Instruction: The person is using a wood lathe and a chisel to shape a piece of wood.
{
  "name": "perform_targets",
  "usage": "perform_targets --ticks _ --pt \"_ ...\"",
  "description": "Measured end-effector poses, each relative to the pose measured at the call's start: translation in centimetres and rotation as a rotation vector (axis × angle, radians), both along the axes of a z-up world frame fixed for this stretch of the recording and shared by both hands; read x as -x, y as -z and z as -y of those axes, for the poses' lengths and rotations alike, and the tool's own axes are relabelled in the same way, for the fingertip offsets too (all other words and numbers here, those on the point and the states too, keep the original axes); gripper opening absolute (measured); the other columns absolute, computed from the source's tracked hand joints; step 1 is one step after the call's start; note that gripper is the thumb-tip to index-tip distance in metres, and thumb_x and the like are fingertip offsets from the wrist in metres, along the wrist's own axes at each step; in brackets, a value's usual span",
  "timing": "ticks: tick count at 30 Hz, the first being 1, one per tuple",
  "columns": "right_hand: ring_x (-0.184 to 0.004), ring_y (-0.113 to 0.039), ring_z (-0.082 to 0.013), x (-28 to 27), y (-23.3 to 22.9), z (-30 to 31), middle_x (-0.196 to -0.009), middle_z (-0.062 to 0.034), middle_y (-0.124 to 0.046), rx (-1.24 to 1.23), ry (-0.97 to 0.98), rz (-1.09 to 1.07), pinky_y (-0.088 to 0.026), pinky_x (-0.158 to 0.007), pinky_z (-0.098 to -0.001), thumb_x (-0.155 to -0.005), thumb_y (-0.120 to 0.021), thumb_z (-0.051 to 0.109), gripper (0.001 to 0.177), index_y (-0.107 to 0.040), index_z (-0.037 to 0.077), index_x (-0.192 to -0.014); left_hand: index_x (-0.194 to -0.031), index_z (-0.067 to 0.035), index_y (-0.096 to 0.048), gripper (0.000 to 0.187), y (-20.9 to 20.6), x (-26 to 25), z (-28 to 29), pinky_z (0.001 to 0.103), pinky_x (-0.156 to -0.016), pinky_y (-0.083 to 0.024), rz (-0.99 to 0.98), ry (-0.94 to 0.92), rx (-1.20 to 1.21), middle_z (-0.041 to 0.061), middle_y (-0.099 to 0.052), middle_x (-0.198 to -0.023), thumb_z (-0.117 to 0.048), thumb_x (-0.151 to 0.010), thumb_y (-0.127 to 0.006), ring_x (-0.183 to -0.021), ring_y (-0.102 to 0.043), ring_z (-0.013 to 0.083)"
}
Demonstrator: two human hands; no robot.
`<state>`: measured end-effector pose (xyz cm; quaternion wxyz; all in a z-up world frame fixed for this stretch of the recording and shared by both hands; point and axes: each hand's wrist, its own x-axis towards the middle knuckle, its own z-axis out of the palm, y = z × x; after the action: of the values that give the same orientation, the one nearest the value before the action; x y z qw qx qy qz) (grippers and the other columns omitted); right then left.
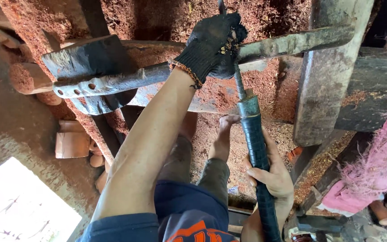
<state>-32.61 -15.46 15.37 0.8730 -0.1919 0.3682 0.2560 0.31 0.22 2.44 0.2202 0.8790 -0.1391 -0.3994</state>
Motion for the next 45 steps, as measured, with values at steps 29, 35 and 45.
perform_targets --ticks 29,35,45 --pt "-0.054 -0.06 -0.0172 0.6 3.6 2.5 -0.087 -0.0155 -0.058 -0.14 -0.036 0.088 -0.052 -0.043 -0.0316 -0.075 -0.075 0.0 0.112 -0.018 0.032 -0.166 -0.113 -0.019 -0.068 0.03 4.4 0.0 -1.6 0.048 -0.079 -0.056 0.244 0.157 -0.173 0.014 -0.074 -0.101 -0.03 -0.101 -0.043 -0.093 -0.073 0.0328" --pt "-0.056 -0.059 -0.0166 0.6 1.9 1.3 -0.09 -0.0166 -0.058 -0.102 0.015 0.059 -0.051 -0.046 -0.029 -0.075 -0.077 0.001 0.112 -0.02 0.029 -0.167 -0.107 -0.02 -0.071 0.026 0.9 -0.2 -0.1 0.047 -0.079 -0.056 0.236 0.209 -0.158 0.014 -0.073 -0.1 -0.034 -0.091 -0.055 -0.094 -0.071 0.0339" --pt "-0.057 -0.058 -0.0162 0.1 -0.4 -0.4 -0.09 -0.0163 -0.058 -0.132 0.116 0.024 -0.05 -0.048 -0.0267 -0.077 -0.076 -0.001 0.109 -0.022 0.028 -0.166 -0.098 -0.019 -0.073 0.03 1.7 -0.4 0.1 0.046 -0.078 -0.055 0.117 0.137 -0.066 0.013 -0.074 -0.096 -0.037 -0.094 -0.051 -0.091 -0.072 0.0322"
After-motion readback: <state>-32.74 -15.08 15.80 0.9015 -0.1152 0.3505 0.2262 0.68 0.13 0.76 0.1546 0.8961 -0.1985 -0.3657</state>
